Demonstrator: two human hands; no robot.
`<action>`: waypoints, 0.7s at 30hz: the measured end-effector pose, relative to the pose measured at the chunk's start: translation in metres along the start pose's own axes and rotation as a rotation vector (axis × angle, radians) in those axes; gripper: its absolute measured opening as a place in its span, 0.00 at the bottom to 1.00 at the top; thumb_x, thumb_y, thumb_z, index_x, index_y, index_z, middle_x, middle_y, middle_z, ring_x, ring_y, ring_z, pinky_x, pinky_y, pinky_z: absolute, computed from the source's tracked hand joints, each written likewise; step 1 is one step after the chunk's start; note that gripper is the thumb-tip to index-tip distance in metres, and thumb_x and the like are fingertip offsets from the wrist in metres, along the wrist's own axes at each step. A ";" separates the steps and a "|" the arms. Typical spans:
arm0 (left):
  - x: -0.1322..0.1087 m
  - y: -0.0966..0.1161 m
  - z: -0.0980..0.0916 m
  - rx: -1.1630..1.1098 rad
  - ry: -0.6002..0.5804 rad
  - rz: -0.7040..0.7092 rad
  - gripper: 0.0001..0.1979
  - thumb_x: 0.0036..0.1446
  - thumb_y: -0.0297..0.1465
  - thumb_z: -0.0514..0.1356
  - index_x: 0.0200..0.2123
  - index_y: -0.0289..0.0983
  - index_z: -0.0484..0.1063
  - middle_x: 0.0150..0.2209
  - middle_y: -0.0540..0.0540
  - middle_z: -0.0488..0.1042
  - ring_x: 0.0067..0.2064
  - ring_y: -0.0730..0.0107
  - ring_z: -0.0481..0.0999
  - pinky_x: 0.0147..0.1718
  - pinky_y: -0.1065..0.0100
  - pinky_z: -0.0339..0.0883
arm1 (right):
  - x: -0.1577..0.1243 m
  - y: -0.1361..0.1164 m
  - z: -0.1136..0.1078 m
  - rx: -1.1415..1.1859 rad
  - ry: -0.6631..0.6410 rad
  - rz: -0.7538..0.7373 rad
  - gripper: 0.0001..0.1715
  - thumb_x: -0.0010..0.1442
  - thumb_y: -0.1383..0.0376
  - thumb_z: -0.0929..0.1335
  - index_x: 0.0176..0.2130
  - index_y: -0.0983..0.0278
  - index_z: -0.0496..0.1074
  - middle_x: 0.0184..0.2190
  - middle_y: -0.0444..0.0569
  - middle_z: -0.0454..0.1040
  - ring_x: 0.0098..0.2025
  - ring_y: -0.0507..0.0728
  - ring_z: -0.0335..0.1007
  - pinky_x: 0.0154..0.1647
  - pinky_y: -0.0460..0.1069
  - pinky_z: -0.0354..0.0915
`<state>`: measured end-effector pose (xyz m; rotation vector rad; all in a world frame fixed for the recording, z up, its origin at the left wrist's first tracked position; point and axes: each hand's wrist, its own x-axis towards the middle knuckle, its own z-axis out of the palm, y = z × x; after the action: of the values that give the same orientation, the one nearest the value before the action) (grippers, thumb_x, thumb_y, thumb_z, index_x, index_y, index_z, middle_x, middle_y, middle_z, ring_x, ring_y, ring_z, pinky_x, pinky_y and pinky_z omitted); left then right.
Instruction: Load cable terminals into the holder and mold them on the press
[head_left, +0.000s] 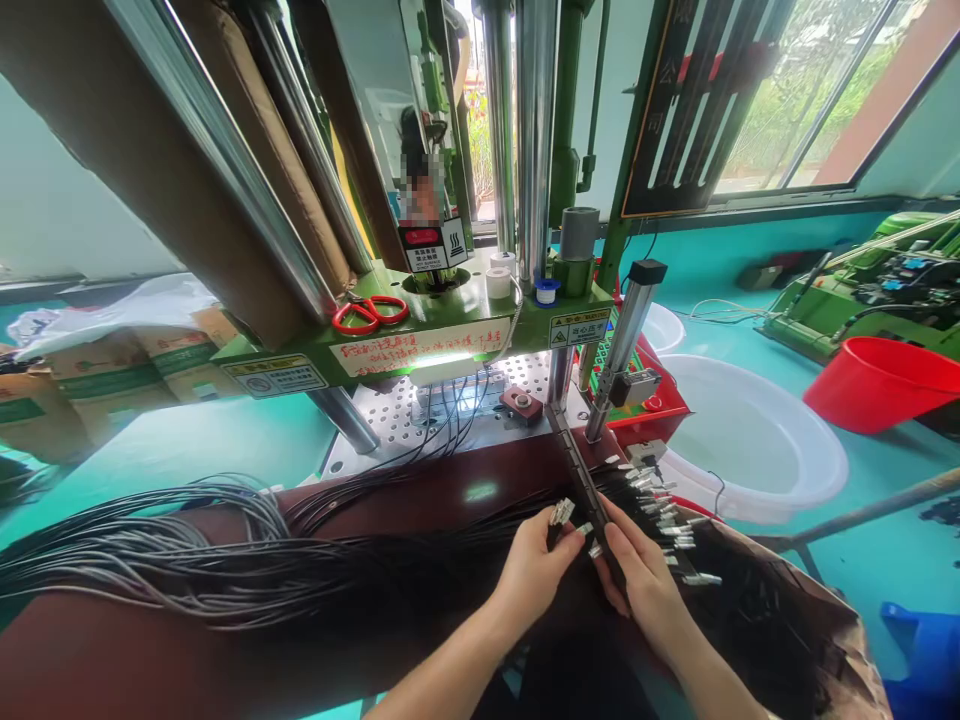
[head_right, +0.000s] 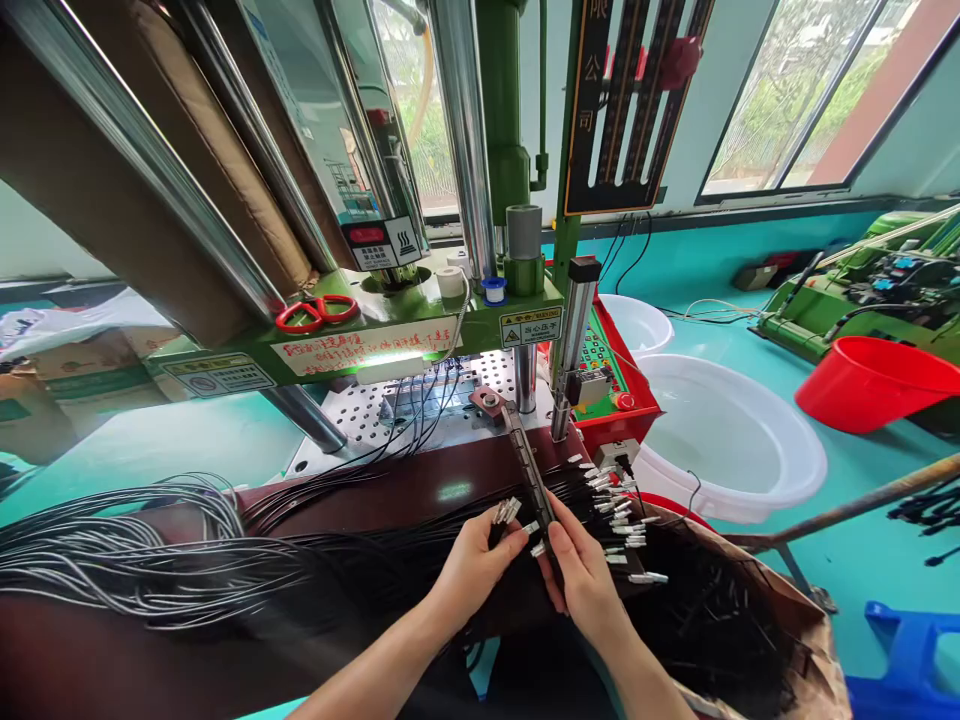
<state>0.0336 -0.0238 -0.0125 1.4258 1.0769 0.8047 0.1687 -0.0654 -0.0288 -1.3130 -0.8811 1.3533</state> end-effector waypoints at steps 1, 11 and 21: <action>0.000 0.000 0.000 -0.008 0.007 -0.011 0.07 0.51 0.32 0.56 0.25 0.35 0.63 0.23 0.52 0.63 0.27 0.75 0.59 0.28 0.71 0.54 | 0.000 0.001 -0.001 -0.013 -0.017 -0.004 0.38 0.57 0.47 0.62 0.60 0.62 0.55 0.13 0.36 0.59 0.12 0.45 0.51 0.09 0.39 0.49; 0.001 0.000 -0.005 -0.053 0.029 -0.082 0.09 0.49 0.32 0.57 0.22 0.35 0.61 0.19 0.55 0.58 0.24 0.77 0.55 0.25 0.72 0.52 | 0.002 0.008 0.004 -0.201 -0.074 -0.140 0.35 0.61 0.50 0.59 0.61 0.64 0.53 0.14 0.35 0.55 0.13 0.46 0.50 0.10 0.41 0.50; 0.012 -0.008 -0.013 -0.161 0.065 -0.058 0.11 0.57 0.40 0.50 0.29 0.39 0.56 0.21 0.57 0.54 0.22 0.79 0.53 0.21 0.74 0.49 | 0.003 0.000 -0.001 -0.036 -0.029 0.009 0.37 0.58 0.49 0.62 0.61 0.63 0.53 0.14 0.36 0.58 0.11 0.44 0.49 0.09 0.40 0.47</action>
<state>0.0246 -0.0084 -0.0198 1.2354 1.0734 0.8805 0.1698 -0.0630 -0.0299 -1.3291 -0.9239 1.3722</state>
